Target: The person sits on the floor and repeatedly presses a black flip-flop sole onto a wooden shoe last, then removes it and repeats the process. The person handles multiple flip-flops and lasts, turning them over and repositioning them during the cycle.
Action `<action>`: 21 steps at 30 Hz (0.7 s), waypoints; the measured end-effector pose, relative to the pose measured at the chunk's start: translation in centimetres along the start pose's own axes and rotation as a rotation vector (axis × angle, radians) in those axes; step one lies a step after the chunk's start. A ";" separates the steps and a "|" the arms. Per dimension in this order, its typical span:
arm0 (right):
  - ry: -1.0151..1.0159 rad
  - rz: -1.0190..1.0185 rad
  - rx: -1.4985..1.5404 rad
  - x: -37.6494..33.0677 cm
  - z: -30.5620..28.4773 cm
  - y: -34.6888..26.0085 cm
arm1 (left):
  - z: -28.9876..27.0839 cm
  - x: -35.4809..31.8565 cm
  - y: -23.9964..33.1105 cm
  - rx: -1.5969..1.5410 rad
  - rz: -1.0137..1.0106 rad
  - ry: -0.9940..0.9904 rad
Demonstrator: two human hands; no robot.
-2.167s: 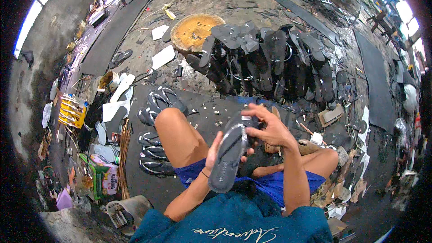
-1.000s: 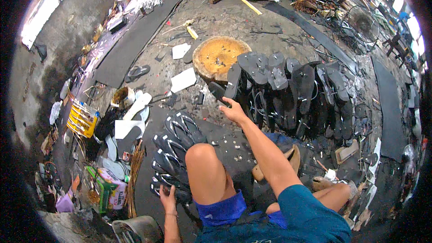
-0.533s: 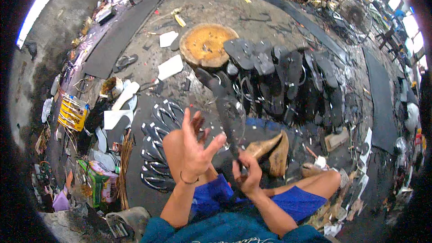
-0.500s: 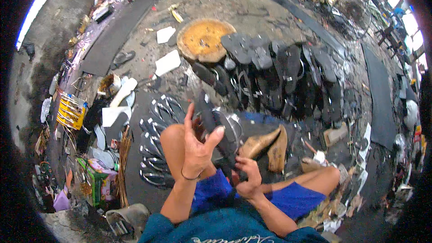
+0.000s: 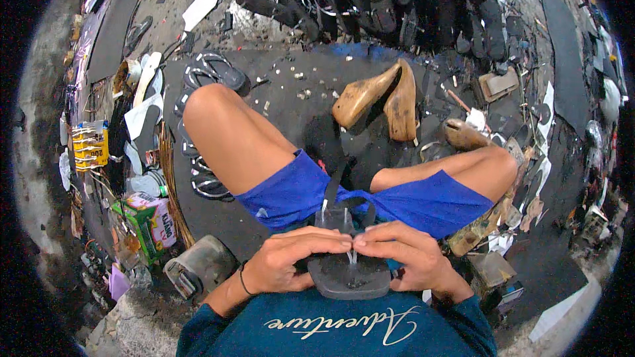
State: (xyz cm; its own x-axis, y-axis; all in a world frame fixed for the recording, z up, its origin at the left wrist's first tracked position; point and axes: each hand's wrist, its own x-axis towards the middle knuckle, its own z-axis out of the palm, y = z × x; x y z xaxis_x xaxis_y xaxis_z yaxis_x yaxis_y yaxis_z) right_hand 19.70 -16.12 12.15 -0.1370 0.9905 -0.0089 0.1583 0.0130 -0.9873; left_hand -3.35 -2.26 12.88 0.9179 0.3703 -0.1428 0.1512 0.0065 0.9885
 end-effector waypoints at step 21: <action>0.940 0.966 -0.525 16.6 4.3 27.4 | -0.6 2.5 -4.5 -0.892 -0.464 0.612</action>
State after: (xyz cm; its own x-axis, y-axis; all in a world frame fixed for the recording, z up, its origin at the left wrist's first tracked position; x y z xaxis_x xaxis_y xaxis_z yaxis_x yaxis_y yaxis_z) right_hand 17.52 0.12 -15.71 0.8777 0.3599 -0.3165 0.1774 -0.8575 -0.4830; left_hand -1.94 -0.81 8.09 0.4768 0.5443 -0.6903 -0.1092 0.8158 0.5679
